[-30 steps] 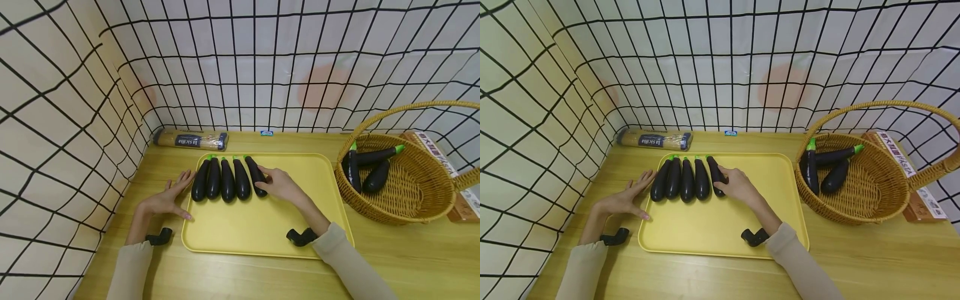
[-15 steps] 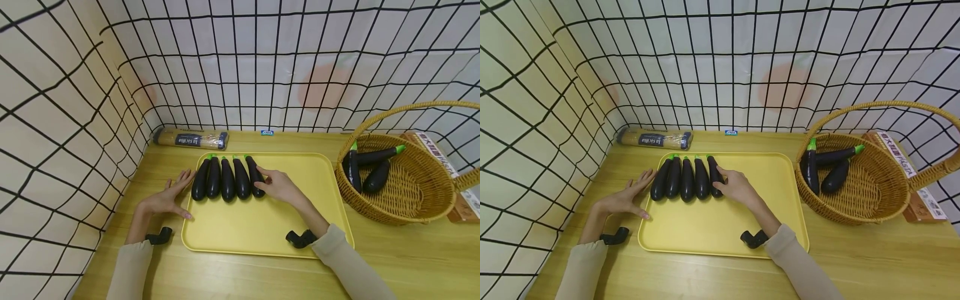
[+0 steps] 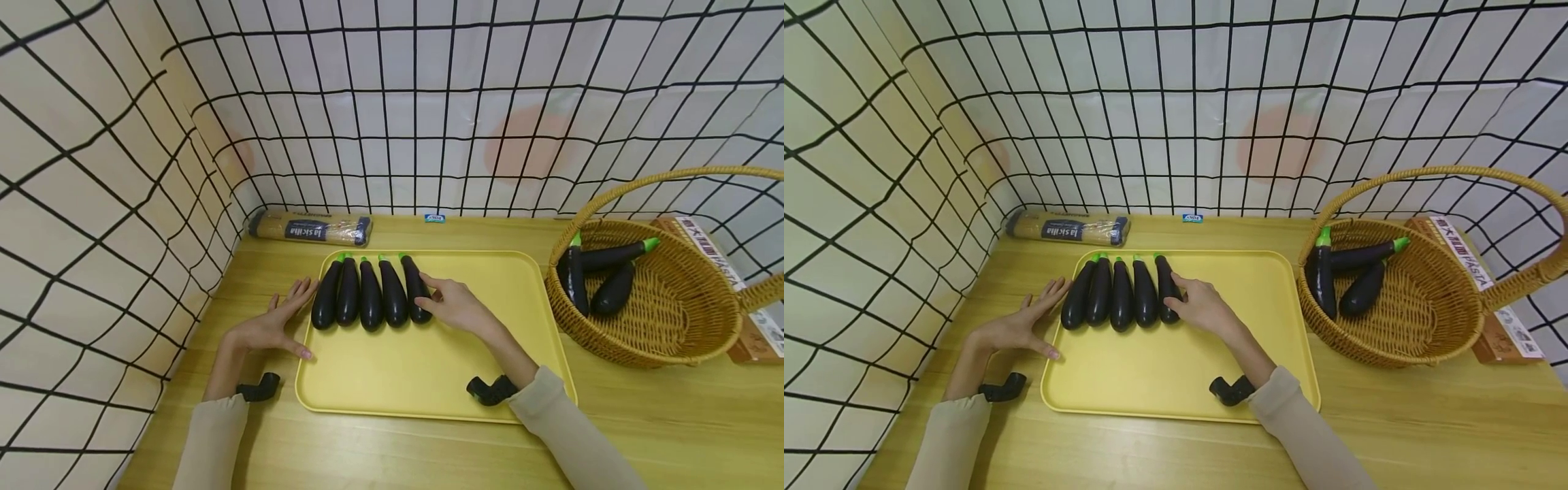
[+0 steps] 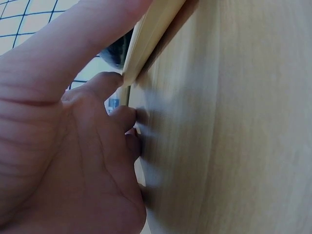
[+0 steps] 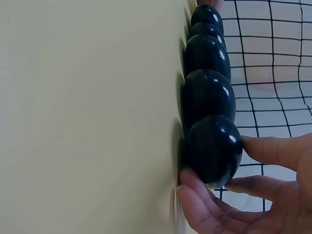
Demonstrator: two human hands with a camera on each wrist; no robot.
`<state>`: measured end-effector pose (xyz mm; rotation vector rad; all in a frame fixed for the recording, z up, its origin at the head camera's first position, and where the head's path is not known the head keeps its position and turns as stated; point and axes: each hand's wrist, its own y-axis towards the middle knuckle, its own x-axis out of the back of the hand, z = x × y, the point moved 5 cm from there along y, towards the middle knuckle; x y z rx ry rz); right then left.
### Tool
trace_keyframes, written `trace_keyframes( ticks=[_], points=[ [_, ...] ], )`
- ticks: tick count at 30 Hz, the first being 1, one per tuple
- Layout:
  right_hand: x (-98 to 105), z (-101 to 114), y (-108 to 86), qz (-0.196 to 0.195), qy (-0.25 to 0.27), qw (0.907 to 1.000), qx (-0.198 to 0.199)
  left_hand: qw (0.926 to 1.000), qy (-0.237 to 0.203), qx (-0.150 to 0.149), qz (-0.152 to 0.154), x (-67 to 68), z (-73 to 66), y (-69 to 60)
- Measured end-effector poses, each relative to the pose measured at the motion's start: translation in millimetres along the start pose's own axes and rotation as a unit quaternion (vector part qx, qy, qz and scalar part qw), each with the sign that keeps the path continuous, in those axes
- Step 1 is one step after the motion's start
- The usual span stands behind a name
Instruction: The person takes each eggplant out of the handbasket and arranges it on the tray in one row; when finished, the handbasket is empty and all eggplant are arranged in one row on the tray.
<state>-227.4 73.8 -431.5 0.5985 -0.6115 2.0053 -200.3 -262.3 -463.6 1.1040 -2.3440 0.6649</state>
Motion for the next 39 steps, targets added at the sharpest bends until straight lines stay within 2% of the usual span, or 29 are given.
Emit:
trace_keyframes(
  ticks=[8,13,18,24,27,31,35,39],
  points=[
    [2.1,-4.2,0.3,0.001,-0.005,1.0000,-0.002,1.0000,0.003,0.001,-0.002,0.4,-0.1,1.1],
    [16.7,-7.6,-10.2,-0.008,0.003,0.9999,0.009,1.0000,0.003,0.002,0.000,0.0,-0.5,1.4],
    [50.8,-13.2,-39.9,-0.039,-0.007,0.9990,0.020,1.0000,0.001,-0.002,0.002,-1.2,-0.4,1.0],
    [103.8,-25.2,-92.6,-0.086,-0.032,0.9956,0.017,1.0000,0.003,-0.002,0.000,-2.0,-0.3,-0.2],
    [127.1,-38.6,-116.5,-0.108,-0.038,0.9934,0.003,1.0000,0.000,-0.001,0.000,-1.6,-0.6,-1.1],
    [149.4,-65.8,-137.6,-0.135,-0.042,0.9896,-0.030,1.0000,-0.001,-0.002,-0.001,-0.1,-0.6,-2.4],
    [159.2,-94.8,-144.2,-0.164,-0.066,0.9821,-0.065,1.0000,-0.001,0.000,-0.003,0.6,0.1,-2.7],
    [157.8,-117.6,-141.8,-0.187,-0.095,0.9733,-0.094,1.0000,0.002,0.000,-0.004,-0.4,0.5,-1.5]
  ],
)
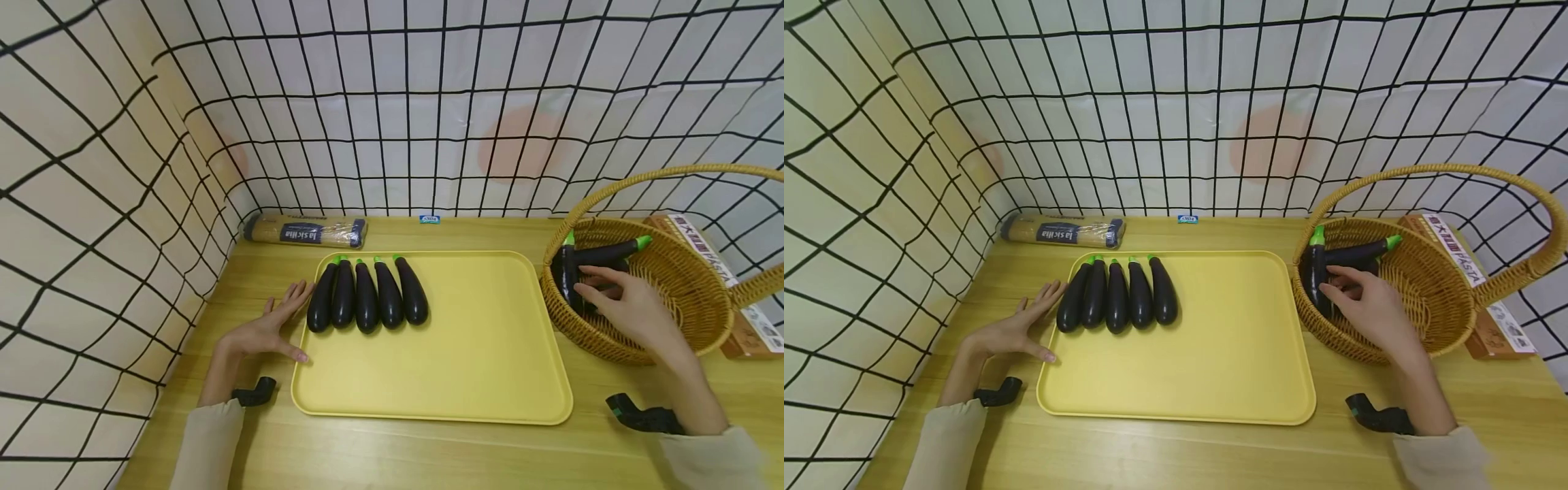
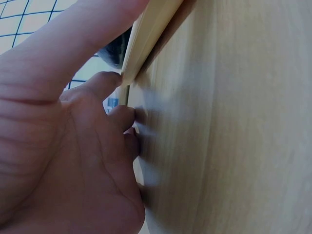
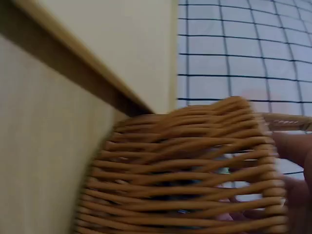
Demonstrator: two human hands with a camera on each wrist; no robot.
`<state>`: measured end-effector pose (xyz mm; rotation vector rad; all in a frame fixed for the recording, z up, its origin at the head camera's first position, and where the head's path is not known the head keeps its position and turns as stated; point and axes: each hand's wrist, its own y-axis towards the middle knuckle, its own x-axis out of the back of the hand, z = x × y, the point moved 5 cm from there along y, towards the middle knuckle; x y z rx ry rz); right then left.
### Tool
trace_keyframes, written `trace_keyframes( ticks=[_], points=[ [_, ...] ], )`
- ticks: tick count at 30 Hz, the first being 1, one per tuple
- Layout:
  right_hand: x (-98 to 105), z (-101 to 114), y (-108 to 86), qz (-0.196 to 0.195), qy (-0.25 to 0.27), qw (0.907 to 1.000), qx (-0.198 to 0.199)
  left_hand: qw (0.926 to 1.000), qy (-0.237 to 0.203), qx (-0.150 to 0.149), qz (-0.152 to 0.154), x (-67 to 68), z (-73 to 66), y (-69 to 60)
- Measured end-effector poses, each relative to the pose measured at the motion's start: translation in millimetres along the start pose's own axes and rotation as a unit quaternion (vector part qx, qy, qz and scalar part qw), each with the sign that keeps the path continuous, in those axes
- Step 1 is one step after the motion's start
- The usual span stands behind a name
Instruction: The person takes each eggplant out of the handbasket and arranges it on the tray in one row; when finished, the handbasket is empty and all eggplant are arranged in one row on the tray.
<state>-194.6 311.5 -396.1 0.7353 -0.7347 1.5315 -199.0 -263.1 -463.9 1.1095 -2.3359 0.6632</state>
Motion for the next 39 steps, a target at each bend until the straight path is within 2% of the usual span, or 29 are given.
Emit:
trace_keyframes(
  ticks=[3,8,13,20,24,32,39],
  points=[
    [-9.5,-9.3,2.9,0.010,-0.008,0.9999,-0.009,1.0000,0.002,-0.002,0.000,-0.9,0.3,0.4],
    [-18.7,-13.5,4.4,0.026,-0.005,0.9997,-0.002,1.0000,-0.002,-0.004,0.004,-1.8,0.0,0.5],
    [-20.4,-12.0,5.2,0.018,-0.014,0.9997,0.008,1.0000,-0.004,-0.005,0.004,-1.6,0.0,0.5],
    [-21.6,-12.6,9.1,0.037,-0.030,0.9989,-0.003,1.0000,-0.001,-0.001,0.002,-0.7,-0.3,1.0],
    [-21.7,-10.8,9.9,0.031,-0.034,0.9989,-0.003,1.0000,-0.004,0.001,0.001,0.0,-0.8,0.7],
    [-18.2,-9.9,8.7,0.016,-0.003,0.9999,-0.002,1.0000,-0.005,-0.001,0.002,-0.5,0.4,0.6],
    [-17.6,-12.5,9.2,0.033,0.036,0.9986,-0.022,1.0000,-0.003,-0.003,-0.001,-0.3,0.9,0.5]
  ],
)
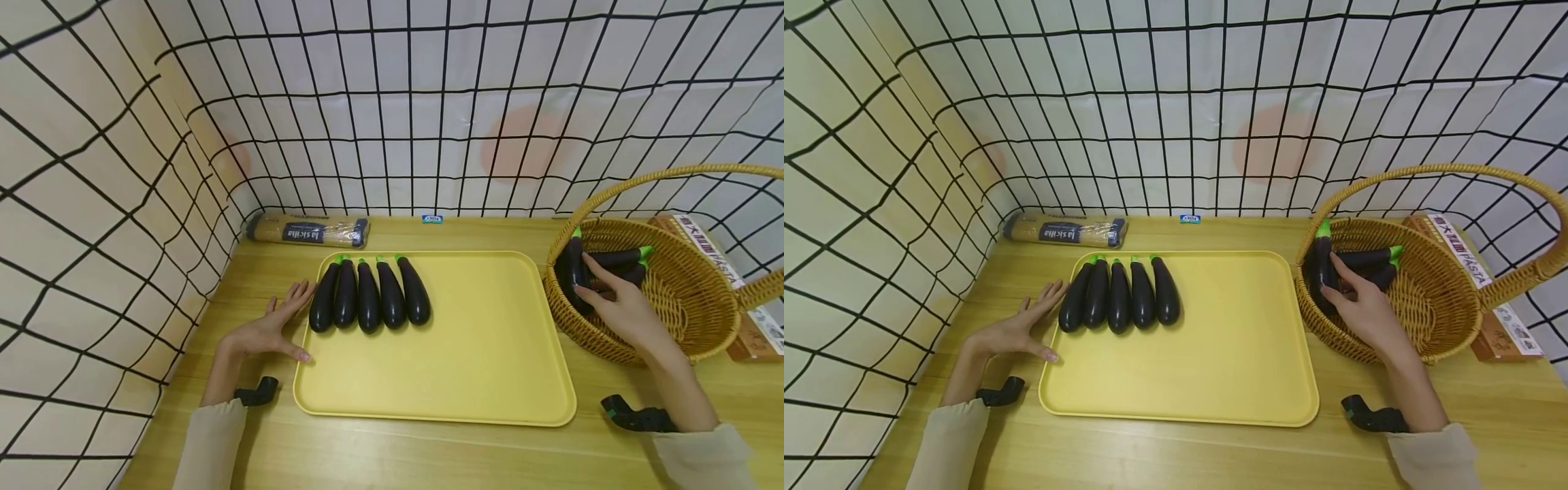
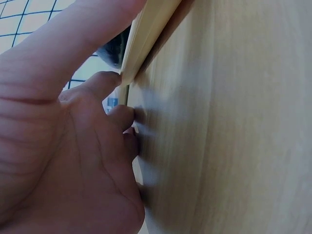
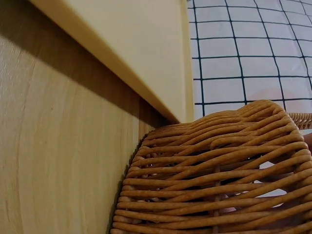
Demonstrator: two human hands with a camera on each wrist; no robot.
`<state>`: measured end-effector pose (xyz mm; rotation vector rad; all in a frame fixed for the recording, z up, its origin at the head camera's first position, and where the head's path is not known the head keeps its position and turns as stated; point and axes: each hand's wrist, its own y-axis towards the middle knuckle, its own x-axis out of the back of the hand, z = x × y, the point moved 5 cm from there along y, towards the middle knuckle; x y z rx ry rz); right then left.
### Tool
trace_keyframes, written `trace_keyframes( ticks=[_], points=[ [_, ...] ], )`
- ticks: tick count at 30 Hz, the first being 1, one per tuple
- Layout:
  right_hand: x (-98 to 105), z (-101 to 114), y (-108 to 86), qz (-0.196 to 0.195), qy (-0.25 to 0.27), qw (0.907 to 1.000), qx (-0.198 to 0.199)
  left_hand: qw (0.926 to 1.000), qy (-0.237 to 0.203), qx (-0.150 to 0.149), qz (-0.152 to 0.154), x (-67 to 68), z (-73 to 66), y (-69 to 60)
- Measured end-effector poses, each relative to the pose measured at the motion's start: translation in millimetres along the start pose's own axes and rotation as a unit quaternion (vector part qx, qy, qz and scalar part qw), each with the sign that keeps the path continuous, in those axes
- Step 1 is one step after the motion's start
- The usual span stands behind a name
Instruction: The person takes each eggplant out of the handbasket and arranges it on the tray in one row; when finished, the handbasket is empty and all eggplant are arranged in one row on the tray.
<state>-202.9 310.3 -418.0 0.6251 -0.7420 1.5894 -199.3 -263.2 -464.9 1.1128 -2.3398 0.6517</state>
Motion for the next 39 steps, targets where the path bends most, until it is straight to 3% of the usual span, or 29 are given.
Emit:
trace_keyframes(
  ticks=[6,20,30,39],
  points=[
    [-2.5,-0.2,1.3,0.026,0.030,0.9989,-0.023,1.0000,-0.003,0.000,0.001,-0.3,0.2,-0.2],
    [-1.4,-2.3,0.2,0.002,0.076,0.9969,-0.022,1.0000,-0.001,0.003,-0.003,-0.9,1.2,0.9],
    [12.3,-7.7,-9.9,0.047,0.133,0.9869,-0.078,1.0000,0.003,0.006,-0.003,-0.5,1.5,1.7],
    [29.1,-13.7,-30.9,0.047,0.087,0.9920,-0.078,1.0000,-0.003,-0.002,0.000,0.0,-0.4,0.0]
  ],
)
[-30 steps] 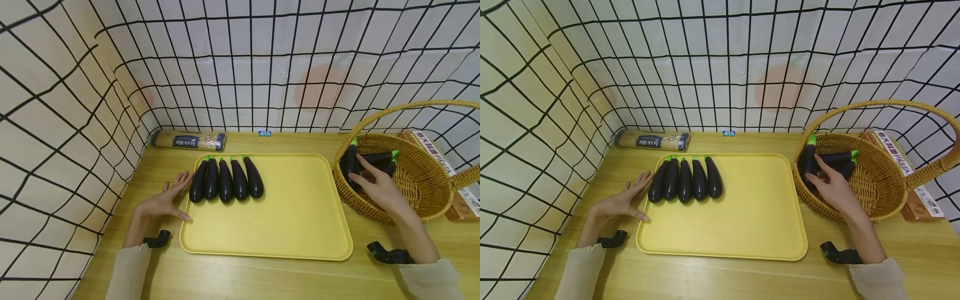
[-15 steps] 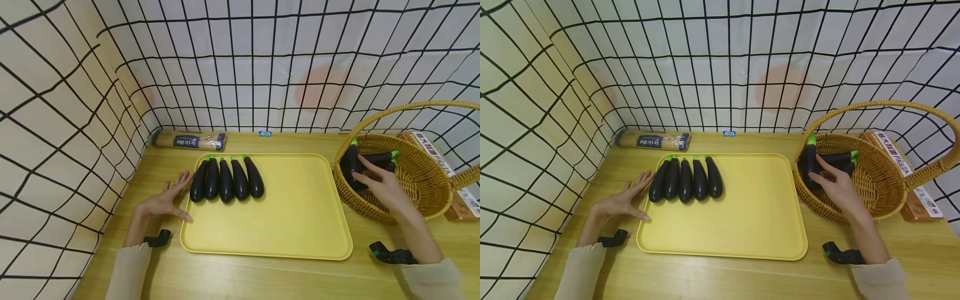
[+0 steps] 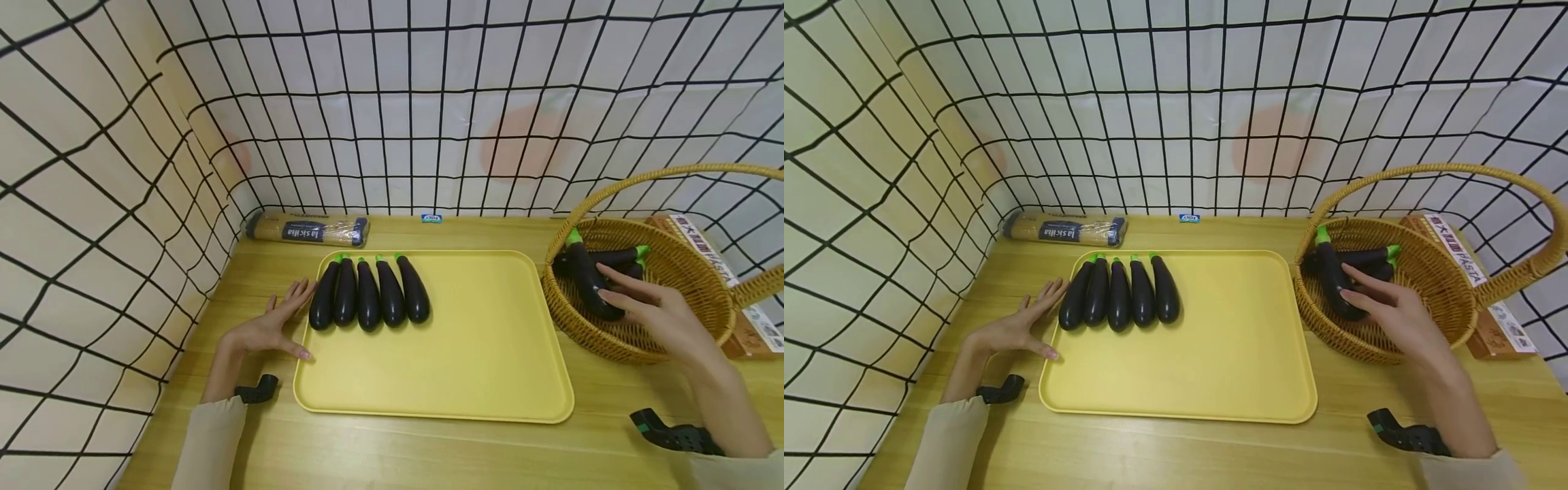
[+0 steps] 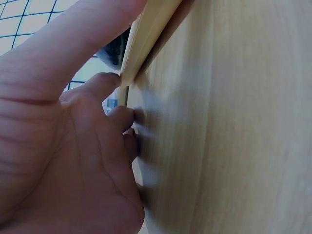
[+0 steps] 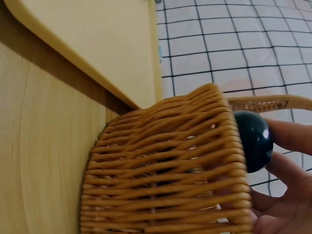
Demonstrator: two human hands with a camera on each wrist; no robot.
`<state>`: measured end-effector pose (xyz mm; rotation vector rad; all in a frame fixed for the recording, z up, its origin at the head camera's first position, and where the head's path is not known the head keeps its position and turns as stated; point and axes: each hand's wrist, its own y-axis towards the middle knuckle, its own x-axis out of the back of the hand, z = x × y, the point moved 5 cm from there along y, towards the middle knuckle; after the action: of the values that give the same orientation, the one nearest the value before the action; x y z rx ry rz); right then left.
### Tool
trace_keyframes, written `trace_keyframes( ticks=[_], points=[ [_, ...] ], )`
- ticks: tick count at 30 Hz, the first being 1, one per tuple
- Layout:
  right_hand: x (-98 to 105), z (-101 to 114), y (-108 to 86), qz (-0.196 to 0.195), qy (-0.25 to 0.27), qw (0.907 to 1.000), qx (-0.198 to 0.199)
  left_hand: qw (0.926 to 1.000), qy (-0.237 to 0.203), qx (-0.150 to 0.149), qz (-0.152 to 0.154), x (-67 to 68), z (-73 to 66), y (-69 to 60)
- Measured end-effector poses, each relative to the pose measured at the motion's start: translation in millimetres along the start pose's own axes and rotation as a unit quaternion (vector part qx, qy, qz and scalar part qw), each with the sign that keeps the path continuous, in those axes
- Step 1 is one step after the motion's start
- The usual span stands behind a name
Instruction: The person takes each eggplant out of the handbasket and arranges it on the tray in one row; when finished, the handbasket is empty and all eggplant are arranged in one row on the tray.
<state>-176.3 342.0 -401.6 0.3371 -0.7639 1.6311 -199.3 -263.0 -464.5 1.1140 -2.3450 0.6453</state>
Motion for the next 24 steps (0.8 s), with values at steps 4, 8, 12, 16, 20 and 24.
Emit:
trace_keyframes(
  ticks=[4,8,12,16,20,24],
  points=[
    [2.1,0.8,-11.8,-0.010,-0.013,0.9999,0.003,1.0000,0.000,0.002,-0.002,0.1,0.8,-0.3],
    [2.2,2.0,-23.9,-0.020,-0.025,0.9993,0.017,1.0000,0.003,0.005,-0.001,0.3,1.3,-0.2],
    [1.4,7.0,-34.1,-0.019,-0.034,0.9986,0.037,1.0000,0.000,0.005,0.000,1.2,1.1,-0.9],
    [-2.4,15.7,-42.4,-0.008,-0.049,0.9981,0.035,1.0000,0.002,0.003,-0.001,0.9,0.2,-1.4],
    [-13.3,26.9,-48.8,0.036,-0.068,0.9963,0.039,1.0000,0.004,0.001,-0.002,0.1,-0.6,-0.9],
    [-31.9,46.0,-49.1,0.077,-0.076,0.9919,0.067,1.0000,0.001,0.003,-0.001,-0.3,-0.5,-0.3]
  ],
)
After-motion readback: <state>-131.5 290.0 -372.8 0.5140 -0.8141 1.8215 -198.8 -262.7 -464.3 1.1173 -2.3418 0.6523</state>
